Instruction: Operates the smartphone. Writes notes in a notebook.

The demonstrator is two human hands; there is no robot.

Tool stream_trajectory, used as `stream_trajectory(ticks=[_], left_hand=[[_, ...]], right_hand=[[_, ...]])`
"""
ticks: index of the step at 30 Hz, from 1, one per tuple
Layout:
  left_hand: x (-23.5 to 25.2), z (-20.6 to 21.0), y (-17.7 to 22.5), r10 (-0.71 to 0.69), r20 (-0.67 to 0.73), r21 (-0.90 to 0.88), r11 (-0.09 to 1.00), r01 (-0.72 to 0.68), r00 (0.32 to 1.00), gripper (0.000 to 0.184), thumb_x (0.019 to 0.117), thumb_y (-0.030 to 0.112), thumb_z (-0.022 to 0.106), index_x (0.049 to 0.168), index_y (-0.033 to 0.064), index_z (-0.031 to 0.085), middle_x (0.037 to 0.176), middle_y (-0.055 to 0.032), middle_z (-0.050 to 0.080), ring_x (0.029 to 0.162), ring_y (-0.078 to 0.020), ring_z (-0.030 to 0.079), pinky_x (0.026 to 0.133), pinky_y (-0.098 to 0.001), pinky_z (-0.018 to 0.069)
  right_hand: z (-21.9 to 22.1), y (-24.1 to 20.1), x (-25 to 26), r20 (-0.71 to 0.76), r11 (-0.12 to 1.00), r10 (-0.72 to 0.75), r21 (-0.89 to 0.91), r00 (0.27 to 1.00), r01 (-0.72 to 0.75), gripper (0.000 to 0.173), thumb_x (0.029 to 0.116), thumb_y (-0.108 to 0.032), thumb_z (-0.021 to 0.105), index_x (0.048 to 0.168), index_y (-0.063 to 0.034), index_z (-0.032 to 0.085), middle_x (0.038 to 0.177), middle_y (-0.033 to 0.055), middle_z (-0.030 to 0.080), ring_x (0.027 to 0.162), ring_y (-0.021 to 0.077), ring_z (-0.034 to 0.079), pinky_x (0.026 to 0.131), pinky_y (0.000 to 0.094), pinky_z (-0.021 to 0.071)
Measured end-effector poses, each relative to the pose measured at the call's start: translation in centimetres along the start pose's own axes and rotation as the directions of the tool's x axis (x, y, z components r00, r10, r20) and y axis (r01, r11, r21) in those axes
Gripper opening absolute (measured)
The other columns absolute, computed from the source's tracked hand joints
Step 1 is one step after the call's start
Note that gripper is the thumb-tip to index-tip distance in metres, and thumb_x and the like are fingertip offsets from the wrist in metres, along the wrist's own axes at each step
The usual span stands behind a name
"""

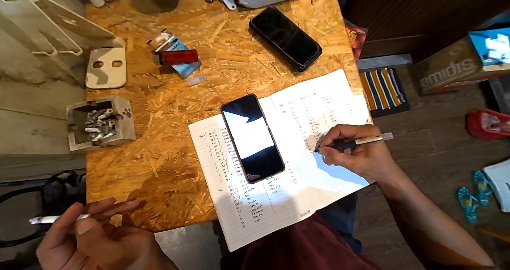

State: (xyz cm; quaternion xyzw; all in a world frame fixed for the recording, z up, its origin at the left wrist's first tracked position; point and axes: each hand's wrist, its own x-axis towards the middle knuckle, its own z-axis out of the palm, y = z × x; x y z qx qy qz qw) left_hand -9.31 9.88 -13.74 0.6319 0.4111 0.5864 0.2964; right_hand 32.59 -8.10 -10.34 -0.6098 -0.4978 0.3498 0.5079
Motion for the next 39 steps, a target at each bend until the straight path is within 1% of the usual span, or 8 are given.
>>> stream_trajectory(ticks=[5, 8, 14, 18, 20, 25, 36, 39], left_hand=[[0.0, -0.3, -0.4, 0.014, 0.007, 0.016, 1.0, -0.014, 1.0, 0.023, 0.1095, 0.01, 0.036, 0.123, 0.0003, 0.052, 0.1, -0.0018, 0.067, 0.081, -0.0167, 0.071, 0.073, -0.0346, 0.0632], [0.0, -0.2, -0.1, -0.029, 0.0, 0.018, 0.999, 0.029, 1.0, 0.024, 0.1088, 0.007, 0.033, 0.123, -0.0014, 0.05, 0.1, -0.0021, 0.066, 0.081, -0.0166, 0.07, 0.072, -0.0341, 0.0634], [-0.4, -1.4, -2.0, -0.033, 0.002, -0.025, 0.999, 0.033, 0.999, 0.024, 0.1102, 0.011, 0.035, 0.125, -0.0002, 0.051, 0.102, -0.0043, 0.066, 0.082, -0.0198, 0.071, 0.071, -0.0362, 0.0635], [-0.3, -1.0, -1.2, -0.057, -0.017, -0.009, 0.998, 0.057, 0.998, 0.024, 0.1093, 0.007, 0.032, 0.124, -0.0007, 0.05, 0.1, -0.0038, 0.066, 0.081, -0.0195, 0.071, 0.071, -0.0356, 0.0636], [-0.3, -0.9, -1.1, -0.051, -0.013, -0.001, 0.999, 0.051, 0.999, 0.024, 0.1097, 0.008, 0.033, 0.124, -0.001, 0.05, 0.1, -0.0035, 0.066, 0.08, -0.019, 0.071, 0.071, -0.0353, 0.0635], [0.1, 0.4, 0.6, -0.038, -0.029, 0.029, 0.999, 0.039, 0.999, 0.023, 0.1081, 0.004, 0.032, 0.12, -0.0019, 0.05, 0.099, -0.0021, 0.066, 0.08, -0.0164, 0.071, 0.072, -0.033, 0.0636], [-0.1, -0.8, -1.1, -0.008, 0.007, 0.024, 1.0, 0.007, 1.0, 0.025, 0.109, 0.008, 0.033, 0.125, -0.0017, 0.05, 0.102, -0.0031, 0.066, 0.081, -0.0172, 0.071, 0.072, -0.0342, 0.0633], [0.0, -0.7, -0.6, -0.001, 0.013, 0.008, 1.0, 0.001, 1.0, 0.025, 0.1095, 0.009, 0.035, 0.125, -0.0006, 0.052, 0.103, -0.0027, 0.067, 0.082, -0.0169, 0.071, 0.073, -0.0342, 0.063]], right_hand=[[-0.3, 0.1, -0.1, -0.005, 1.0, 0.007, 0.013, 1.0, -0.007, 0.003, 0.0904, -0.009, 0.071, 0.09, -0.006, 0.071, 0.077, 0.0009, 0.072, 0.062, 0.008, 0.067, 0.055, 0.0222, 0.0578], [-1.3, 0.2, -0.2, -0.026, 1.0, 0.016, 0.022, 1.0, -0.015, 0.003, 0.0906, -0.009, 0.072, 0.091, -0.0061, 0.07, 0.074, 0.0013, 0.071, 0.06, 0.0104, 0.068, 0.054, 0.0252, 0.0598], [-1.7, 0.3, -0.2, -0.018, 0.999, 0.034, 0.015, 0.999, -0.034, 0.002, 0.0904, -0.008, 0.072, 0.091, -0.0065, 0.07, 0.073, 0.0007, 0.071, 0.059, 0.0086, 0.067, 0.053, 0.0225, 0.0581], [-1.6, 0.4, -0.1, -0.013, 1.0, 0.03, 0.002, 0.999, -0.03, 0.001, 0.0896, -0.007, 0.071, 0.09, -0.0064, 0.07, 0.074, 0.0001, 0.071, 0.06, 0.0074, 0.066, 0.053, 0.0215, 0.0574], [-1.7, 0.3, -0.1, -0.017, 1.0, 0.029, 0.002, 0.999, -0.029, 0.001, 0.0896, -0.007, 0.071, 0.09, -0.0062, 0.07, 0.074, 0.0006, 0.07, 0.059, 0.0083, 0.066, 0.052, 0.0221, 0.0573], [-1.7, 0.3, -0.2, -0.032, 0.999, 0.04, 0.018, 0.999, -0.04, 0.002, 0.0904, -0.008, 0.071, 0.091, -0.0067, 0.07, 0.073, 0.0009, 0.071, 0.058, 0.0092, 0.067, 0.052, 0.0229, 0.0587], [-1.6, 0.3, -0.1, -0.042, 0.999, 0.036, 0.002, 0.998, -0.036, 0.002, 0.0882, -0.006, 0.071, 0.089, -0.007, 0.069, 0.072, 0.0008, 0.07, 0.058, 0.0096, 0.067, 0.051, 0.0236, 0.0581], [-1.6, 0.3, -0.2, -0.047, 0.999, 0.04, 0.003, 0.998, -0.04, 0.002, 0.0887, -0.007, 0.07, 0.09, -0.0077, 0.069, 0.073, 0.0008, 0.07, 0.058, 0.0104, 0.067, 0.052, 0.0246, 0.0588]])
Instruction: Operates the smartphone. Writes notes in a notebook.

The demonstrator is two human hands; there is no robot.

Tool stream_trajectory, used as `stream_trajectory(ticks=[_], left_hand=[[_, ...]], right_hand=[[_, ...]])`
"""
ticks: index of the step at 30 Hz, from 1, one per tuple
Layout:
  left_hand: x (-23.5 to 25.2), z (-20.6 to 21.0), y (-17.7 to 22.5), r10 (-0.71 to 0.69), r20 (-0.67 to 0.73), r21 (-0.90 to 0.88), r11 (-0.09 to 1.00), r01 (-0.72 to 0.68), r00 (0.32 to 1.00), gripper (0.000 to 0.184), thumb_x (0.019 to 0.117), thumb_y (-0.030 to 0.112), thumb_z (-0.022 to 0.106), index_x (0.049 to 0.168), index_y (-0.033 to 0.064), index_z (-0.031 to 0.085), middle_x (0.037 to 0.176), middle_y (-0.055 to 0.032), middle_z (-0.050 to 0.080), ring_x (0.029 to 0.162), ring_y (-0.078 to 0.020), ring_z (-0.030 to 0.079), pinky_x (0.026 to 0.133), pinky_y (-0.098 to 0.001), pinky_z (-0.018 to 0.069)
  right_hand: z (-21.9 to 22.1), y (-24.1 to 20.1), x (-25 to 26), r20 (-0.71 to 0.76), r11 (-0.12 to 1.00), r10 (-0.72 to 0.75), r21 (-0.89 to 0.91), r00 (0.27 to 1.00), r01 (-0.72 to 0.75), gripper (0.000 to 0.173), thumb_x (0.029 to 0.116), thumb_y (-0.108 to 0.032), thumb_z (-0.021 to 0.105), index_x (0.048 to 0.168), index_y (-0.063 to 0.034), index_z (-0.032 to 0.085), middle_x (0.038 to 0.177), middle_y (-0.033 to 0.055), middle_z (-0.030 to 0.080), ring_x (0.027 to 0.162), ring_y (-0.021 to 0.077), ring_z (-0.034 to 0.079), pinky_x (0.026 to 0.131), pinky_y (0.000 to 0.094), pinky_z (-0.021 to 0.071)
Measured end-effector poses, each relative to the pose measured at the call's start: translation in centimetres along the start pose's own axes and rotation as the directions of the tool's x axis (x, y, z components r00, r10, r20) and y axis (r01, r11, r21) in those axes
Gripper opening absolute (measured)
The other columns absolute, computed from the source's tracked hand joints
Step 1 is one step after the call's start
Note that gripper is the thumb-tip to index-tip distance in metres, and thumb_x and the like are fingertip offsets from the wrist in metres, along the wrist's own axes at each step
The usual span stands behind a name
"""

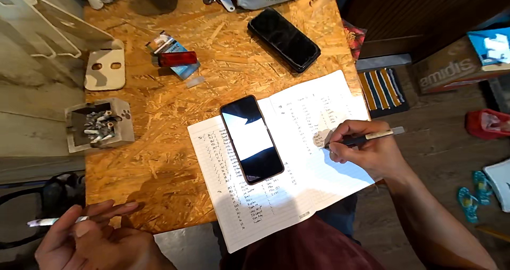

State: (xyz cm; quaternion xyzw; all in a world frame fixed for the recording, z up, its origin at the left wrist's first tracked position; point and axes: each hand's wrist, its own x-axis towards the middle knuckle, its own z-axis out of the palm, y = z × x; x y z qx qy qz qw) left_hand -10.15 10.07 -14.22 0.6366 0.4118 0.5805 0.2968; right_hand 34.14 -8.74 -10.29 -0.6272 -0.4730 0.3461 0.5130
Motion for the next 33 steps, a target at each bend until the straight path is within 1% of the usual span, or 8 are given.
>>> stream_trajectory(ticks=[3, 7, 10, 14, 20, 26, 30, 33], left_hand=[[0.1, 0.7, 1.0, -0.01, -0.015, -0.013, 1.0, 0.01, 1.0, 0.023, 0.109, 0.01, 0.037, 0.122, 0.0007, 0.054, 0.098, -0.0011, 0.069, 0.077, -0.0157, 0.071, 0.071, -0.0333, 0.0628], [0.2, 0.4, 0.4, 0.068, -0.025, -0.064, 0.996, -0.069, 0.997, 0.026, 0.1087, 0.01, 0.04, 0.124, 0.0017, 0.059, 0.101, -0.0035, 0.072, 0.075, -0.0173, 0.071, 0.066, -0.0337, 0.0627], [0.3, 0.8, 1.0, 0.084, -0.022, -0.045, 0.995, -0.085, 0.996, 0.027, 0.1096, 0.012, 0.04, 0.125, 0.0071, 0.062, 0.1, -0.0007, 0.073, 0.077, -0.0162, 0.072, 0.066, -0.0337, 0.063], [0.5, 0.9, 0.9, 0.116, -0.022, -0.036, 0.992, -0.117, 0.993, 0.027, 0.1091, 0.012, 0.04, 0.123, 0.0063, 0.063, 0.097, -0.0007, 0.073, 0.076, -0.0162, 0.072, 0.066, -0.034, 0.0633], [0.3, 1.0, 0.9, 0.113, -0.025, -0.035, 0.993, -0.114, 0.993, 0.027, 0.1088, 0.01, 0.04, 0.123, 0.0051, 0.062, 0.097, -0.0014, 0.073, 0.076, -0.0164, 0.072, 0.065, -0.0336, 0.0635], [0.1, 0.3, 0.0, 0.077, -0.01, -0.063, 0.995, -0.078, 0.997, 0.026, 0.1089, 0.011, 0.04, 0.125, 0.0004, 0.058, 0.1, -0.0042, 0.072, 0.075, -0.0178, 0.071, 0.066, -0.0351, 0.0628], [0.0, -0.4, -0.6, 0.046, 0.029, -0.035, 0.998, -0.045, 0.999, 0.027, 0.109, 0.011, 0.037, 0.125, -0.0021, 0.054, 0.099, -0.0038, 0.07, 0.077, -0.0169, 0.07, 0.071, -0.0345, 0.0623], [-0.1, 0.1, 0.2, 0.004, 0.008, -0.018, 1.0, -0.004, 1.0, 0.025, 0.1089, 0.009, 0.035, 0.124, -0.0024, 0.051, 0.097, -0.0038, 0.068, 0.077, -0.0183, 0.071, 0.071, -0.0351, 0.0628]], right_hand=[[-0.1, 0.0, -0.2, -0.006, 1.0, 0.008, -0.004, 1.0, -0.008, 0.003, 0.0896, -0.009, 0.071, 0.09, -0.0086, 0.068, 0.074, 0.0012, 0.071, 0.058, 0.011, 0.067, 0.051, 0.025, 0.0589], [0.0, 0.1, -0.2, 0.007, 1.0, 0.002, -0.001, 1.0, -0.002, 0.002, 0.0895, -0.011, 0.07, 0.091, -0.0108, 0.069, 0.076, -0.0013, 0.071, 0.06, 0.0093, 0.067, 0.052, 0.0234, 0.0578], [0.1, 0.0, -0.1, 0.0, 1.0, 0.001, -0.002, 1.0, -0.001, 0.002, 0.0903, -0.012, 0.069, 0.092, -0.0114, 0.069, 0.076, -0.002, 0.071, 0.059, 0.0087, 0.067, 0.052, 0.0228, 0.0579], [0.1, 0.2, -0.2, -0.014, 0.999, -0.02, 0.026, 1.0, 0.02, 0.004, 0.0902, -0.015, 0.071, 0.093, -0.0123, 0.069, 0.077, -0.0017, 0.071, 0.059, 0.0096, 0.067, 0.052, 0.0235, 0.0583], [1.0, -0.4, -0.8, 0.013, 0.996, -0.086, 0.002, 0.996, 0.086, 0.007, 0.0908, -0.019, 0.071, 0.094, -0.0128, 0.07, 0.081, -0.005, 0.071, 0.065, 0.0063, 0.068, 0.057, 0.0223, 0.0591], [1.7, -0.4, -0.7, 0.047, 0.998, -0.04, 0.042, 0.998, 0.038, 0.004, 0.0898, -0.01, 0.071, 0.093, -0.0085, 0.069, 0.078, -0.0022, 0.072, 0.062, 0.0067, 0.067, 0.054, 0.0208, 0.0574], [1.6, -0.4, -0.7, 0.055, 0.999, -0.026, 0.027, 0.998, 0.025, 0.003, 0.0907, -0.01, 0.071, 0.092, -0.0079, 0.069, 0.078, -0.002, 0.071, 0.063, 0.006, 0.067, 0.055, 0.0213, 0.0579], [1.7, -0.4, -0.7, 0.051, 1.0, -0.018, 0.021, 0.999, 0.017, 0.003, 0.0906, -0.01, 0.071, 0.092, -0.0073, 0.07, 0.078, -0.0018, 0.071, 0.062, 0.0062, 0.067, 0.054, 0.021, 0.0576]])
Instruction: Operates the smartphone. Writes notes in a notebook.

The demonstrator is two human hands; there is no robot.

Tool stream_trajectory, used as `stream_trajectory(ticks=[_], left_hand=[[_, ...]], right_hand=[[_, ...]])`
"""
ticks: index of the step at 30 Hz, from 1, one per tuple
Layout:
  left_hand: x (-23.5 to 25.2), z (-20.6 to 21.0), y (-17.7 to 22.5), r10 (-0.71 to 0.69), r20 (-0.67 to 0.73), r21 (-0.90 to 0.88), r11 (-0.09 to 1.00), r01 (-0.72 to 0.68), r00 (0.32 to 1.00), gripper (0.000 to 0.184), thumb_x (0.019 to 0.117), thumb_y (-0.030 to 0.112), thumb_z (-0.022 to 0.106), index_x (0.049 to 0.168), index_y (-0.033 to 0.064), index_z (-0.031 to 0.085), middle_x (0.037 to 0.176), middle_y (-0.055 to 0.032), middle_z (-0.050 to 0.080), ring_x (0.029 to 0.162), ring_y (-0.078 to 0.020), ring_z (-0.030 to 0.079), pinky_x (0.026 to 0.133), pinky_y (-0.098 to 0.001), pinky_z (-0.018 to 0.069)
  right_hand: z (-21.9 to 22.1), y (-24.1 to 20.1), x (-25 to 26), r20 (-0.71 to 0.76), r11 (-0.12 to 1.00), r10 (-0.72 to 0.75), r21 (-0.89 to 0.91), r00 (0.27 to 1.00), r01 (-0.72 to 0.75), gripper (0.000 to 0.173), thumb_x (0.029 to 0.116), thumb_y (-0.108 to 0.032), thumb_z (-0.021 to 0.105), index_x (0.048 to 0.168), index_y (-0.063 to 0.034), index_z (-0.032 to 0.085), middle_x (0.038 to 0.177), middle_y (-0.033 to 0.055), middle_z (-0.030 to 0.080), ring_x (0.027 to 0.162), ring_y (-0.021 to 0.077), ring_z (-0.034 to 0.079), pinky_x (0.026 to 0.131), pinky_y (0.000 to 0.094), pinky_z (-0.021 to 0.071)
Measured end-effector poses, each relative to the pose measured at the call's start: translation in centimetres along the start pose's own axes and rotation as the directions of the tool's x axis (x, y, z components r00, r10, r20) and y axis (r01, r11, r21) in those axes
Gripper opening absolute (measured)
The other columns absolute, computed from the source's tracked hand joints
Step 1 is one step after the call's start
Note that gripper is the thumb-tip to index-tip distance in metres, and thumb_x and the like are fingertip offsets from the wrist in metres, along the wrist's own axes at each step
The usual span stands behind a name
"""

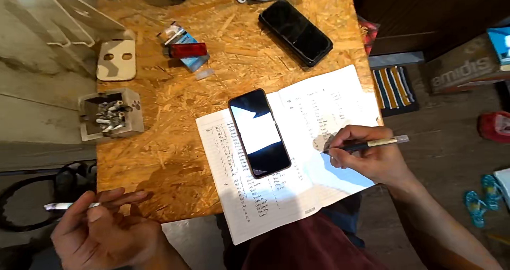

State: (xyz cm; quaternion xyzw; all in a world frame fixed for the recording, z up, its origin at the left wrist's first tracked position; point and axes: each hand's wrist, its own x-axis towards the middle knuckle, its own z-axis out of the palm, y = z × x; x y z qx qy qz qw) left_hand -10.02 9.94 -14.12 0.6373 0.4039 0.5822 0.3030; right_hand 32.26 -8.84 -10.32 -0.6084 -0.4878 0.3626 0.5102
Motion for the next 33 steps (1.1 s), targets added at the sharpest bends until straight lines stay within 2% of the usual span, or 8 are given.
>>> stream_trajectory(ticks=[4, 17, 23, 26, 29, 33], left_hand=[[0.1, 0.4, 0.3, 0.009, -0.011, 0.012, 1.0, -0.008, 1.0, 0.023, 0.1083, 0.005, 0.034, 0.122, -0.0023, 0.051, 0.095, -0.003, 0.068, 0.077, -0.0176, 0.071, 0.071, -0.0348, 0.0631], [0.1, 0.7, 0.6, 0.011, -0.019, 0.05, 0.999, -0.01, 1.0, 0.025, 0.1095, 0.011, 0.033, 0.121, 0.0008, 0.052, 0.098, -0.0011, 0.067, 0.079, -0.0153, 0.07, 0.076, -0.0345, 0.0617], [0.2, 1.0, 1.2, -0.043, -0.04, 0.025, 0.999, 0.044, 0.998, 0.023, 0.1081, 0.007, 0.033, 0.121, 0.0006, 0.051, 0.099, -0.0009, 0.067, 0.08, -0.0153, 0.071, 0.072, -0.0327, 0.0632], [0.0, 0.2, 0.2, -0.056, -0.035, 0.014, 0.998, 0.057, 0.998, 0.024, 0.1087, 0.008, 0.034, 0.123, -0.0019, 0.05, 0.1, -0.0034, 0.066, 0.078, -0.0177, 0.071, 0.07, -0.0347, 0.0635], [-0.2, -0.5, -1.0, -0.03, -0.02, 0.007, 1.0, 0.03, 0.999, 0.024, 0.1095, 0.01, 0.035, 0.124, -0.0006, 0.05, 0.099, -0.004, 0.066, 0.078, -0.0195, 0.071, 0.069, -0.0369, 0.0638], [0.2, 0.8, 0.3, -0.025, -0.047, 0.04, 0.999, 0.027, 0.999, 0.021, 0.1088, 0.009, 0.034, 0.118, 0.0008, 0.051, 0.094, -0.0005, 0.066, 0.075, -0.0154, 0.07, 0.068, -0.0328, 0.0632]], right_hand=[[0.0, 0.0, 0.0, -0.003, 1.0, 0.003, -0.006, 1.0, -0.003, 0.003, 0.0915, -0.01, 0.071, 0.092, -0.0066, 0.07, 0.077, -0.0015, 0.071, 0.061, 0.0059, 0.066, 0.054, 0.0204, 0.0574], [0.2, 0.1, -0.1, -0.019, 1.0, -0.014, -0.014, 1.0, 0.014, 0.002, 0.0909, -0.008, 0.07, 0.091, -0.0064, 0.07, 0.077, -0.0014, 0.071, 0.061, 0.0053, 0.066, 0.054, 0.0202, 0.0567], [0.0, 0.0, -0.1, -0.025, 1.0, -0.004, -0.005, 1.0, 0.004, 0.002, 0.09, -0.008, 0.07, 0.09, -0.0064, 0.069, 0.077, -0.0009, 0.071, 0.062, 0.0064, 0.067, 0.054, 0.0215, 0.0574], [-1.1, 0.2, -0.2, -0.045, 1.0, 0.004, 0.004, 0.999, -0.004, 0.002, 0.091, -0.007, 0.07, 0.091, -0.006, 0.069, 0.075, 0.0008, 0.071, 0.06, 0.0096, 0.068, 0.054, 0.0246, 0.0596], [-1.9, 0.3, -0.2, -0.04, 1.0, 0.012, -0.004, 0.999, -0.013, 0.002, 0.0907, -0.008, 0.071, 0.091, -0.007, 0.07, 0.074, 0.0, 0.071, 0.059, 0.009, 0.067, 0.054, 0.0237, 0.0588], [-1.9, 0.3, -0.1, -0.025, 1.0, 0.021, -0.001, 0.999, -0.021, 0.003, 0.0909, -0.008, 0.071, 0.091, -0.0061, 0.07, 0.074, 0.0007, 0.071, 0.059, 0.0085, 0.066, 0.052, 0.0226, 0.0579]])
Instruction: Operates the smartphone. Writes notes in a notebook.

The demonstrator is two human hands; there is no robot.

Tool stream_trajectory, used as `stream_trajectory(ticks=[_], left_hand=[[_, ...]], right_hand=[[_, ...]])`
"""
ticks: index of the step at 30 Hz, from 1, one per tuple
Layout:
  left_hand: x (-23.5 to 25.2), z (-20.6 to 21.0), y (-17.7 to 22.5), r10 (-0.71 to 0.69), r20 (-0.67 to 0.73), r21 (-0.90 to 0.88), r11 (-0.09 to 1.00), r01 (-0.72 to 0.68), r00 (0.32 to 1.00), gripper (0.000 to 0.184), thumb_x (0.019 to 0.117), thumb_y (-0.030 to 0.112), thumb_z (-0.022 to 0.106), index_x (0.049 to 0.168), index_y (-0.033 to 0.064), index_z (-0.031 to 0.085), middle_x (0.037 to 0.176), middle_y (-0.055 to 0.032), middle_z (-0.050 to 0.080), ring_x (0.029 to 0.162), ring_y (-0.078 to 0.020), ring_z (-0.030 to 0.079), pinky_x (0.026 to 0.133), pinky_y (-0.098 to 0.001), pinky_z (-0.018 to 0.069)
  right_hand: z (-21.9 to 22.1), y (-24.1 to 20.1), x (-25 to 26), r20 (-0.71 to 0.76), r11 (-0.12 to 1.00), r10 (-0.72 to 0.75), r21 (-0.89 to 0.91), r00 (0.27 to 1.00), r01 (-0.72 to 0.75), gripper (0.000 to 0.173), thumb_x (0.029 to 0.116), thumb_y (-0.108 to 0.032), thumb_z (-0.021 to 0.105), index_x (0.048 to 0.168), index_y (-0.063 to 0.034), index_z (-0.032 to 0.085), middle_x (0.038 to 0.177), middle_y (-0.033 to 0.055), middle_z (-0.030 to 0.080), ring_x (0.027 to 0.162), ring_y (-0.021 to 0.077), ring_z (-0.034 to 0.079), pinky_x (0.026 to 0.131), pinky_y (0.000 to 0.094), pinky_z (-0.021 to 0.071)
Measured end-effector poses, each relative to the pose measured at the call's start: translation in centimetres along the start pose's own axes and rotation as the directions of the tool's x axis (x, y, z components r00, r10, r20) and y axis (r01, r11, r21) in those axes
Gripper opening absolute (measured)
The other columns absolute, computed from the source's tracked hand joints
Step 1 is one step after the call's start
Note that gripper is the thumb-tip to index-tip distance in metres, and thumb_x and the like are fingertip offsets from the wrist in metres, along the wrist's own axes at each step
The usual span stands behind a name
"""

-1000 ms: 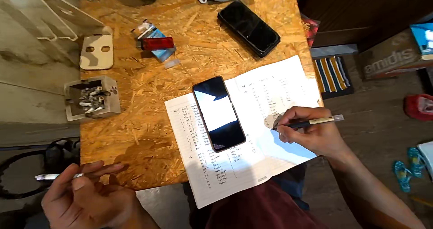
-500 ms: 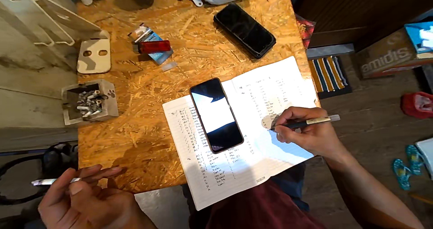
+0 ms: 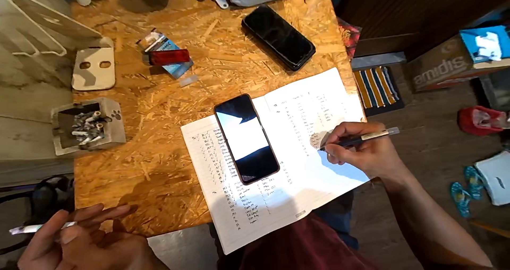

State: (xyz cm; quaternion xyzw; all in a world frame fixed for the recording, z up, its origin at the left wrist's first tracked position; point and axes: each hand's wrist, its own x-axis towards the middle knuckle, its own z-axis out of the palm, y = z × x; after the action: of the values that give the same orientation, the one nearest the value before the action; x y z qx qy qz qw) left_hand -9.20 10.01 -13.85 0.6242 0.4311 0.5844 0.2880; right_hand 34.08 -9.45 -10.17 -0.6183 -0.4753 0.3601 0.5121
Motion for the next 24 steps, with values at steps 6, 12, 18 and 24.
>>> stream_trajectory(ticks=[6, 12, 18, 24], left_hand=[[-0.01, 0.03, 0.11, -0.006, -0.001, 0.002, 1.0, 0.006, 1.0, 0.021, 0.1091, 0.009, 0.035, 0.119, 0.0001, 0.051, 0.095, -0.0008, 0.066, 0.076, -0.0157, 0.071, 0.069, -0.0322, 0.0632], [0.02, -0.05, -0.06, 0.018, 0.011, 0.005, 1.0, -0.018, 1.0, 0.022, 0.1088, 0.01, 0.035, 0.121, -0.0007, 0.051, 0.096, -0.001, 0.066, 0.078, -0.0163, 0.071, 0.069, -0.0327, 0.0632], [0.05, -0.01, -0.01, 0.015, 0.004, 0.011, 1.0, -0.015, 1.0, 0.023, 0.1081, 0.008, 0.034, 0.12, -0.0023, 0.051, 0.096, -0.0018, 0.066, 0.077, -0.0164, 0.071, 0.069, -0.0329, 0.0631], [-0.03, -0.54, -0.62, 0.028, 0.023, 0.029, 0.999, -0.029, 0.999, 0.023, 0.1087, 0.01, 0.035, 0.123, -0.0012, 0.05, 0.1, -0.002, 0.066, 0.08, -0.0168, 0.071, 0.069, -0.0332, 0.0629]], right_hand=[[0.04, 0.09, 0.01, 0.005, 1.0, -0.007, -0.009, 1.0, 0.007, 0.003, 0.0908, -0.008, 0.072, 0.09, -0.0055, 0.07, 0.074, 0.0003, 0.071, 0.06, 0.0074, 0.066, 0.053, 0.0214, 0.0577], [0.0, 0.07, -0.01, 0.002, 1.0, -0.01, -0.014, 1.0, 0.011, 0.002, 0.0899, -0.008, 0.072, 0.09, -0.0059, 0.071, 0.074, 0.0, 0.071, 0.06, 0.0073, 0.066, 0.053, 0.0214, 0.0574], [-0.04, 0.21, -0.01, -0.003, 1.0, -0.01, -0.004, 1.0, 0.01, 0.002, 0.0903, -0.007, 0.071, 0.09, -0.0059, 0.07, 0.073, 0.0007, 0.07, 0.059, 0.0085, 0.067, 0.052, 0.0225, 0.0579], [-0.08, 0.12, -0.09, -0.011, 1.0, -0.002, -0.023, 1.0, 0.002, 0.002, 0.09, -0.008, 0.07, 0.089, -0.0062, 0.07, 0.074, 0.0006, 0.071, 0.059, 0.0089, 0.067, 0.053, 0.0233, 0.0584]])
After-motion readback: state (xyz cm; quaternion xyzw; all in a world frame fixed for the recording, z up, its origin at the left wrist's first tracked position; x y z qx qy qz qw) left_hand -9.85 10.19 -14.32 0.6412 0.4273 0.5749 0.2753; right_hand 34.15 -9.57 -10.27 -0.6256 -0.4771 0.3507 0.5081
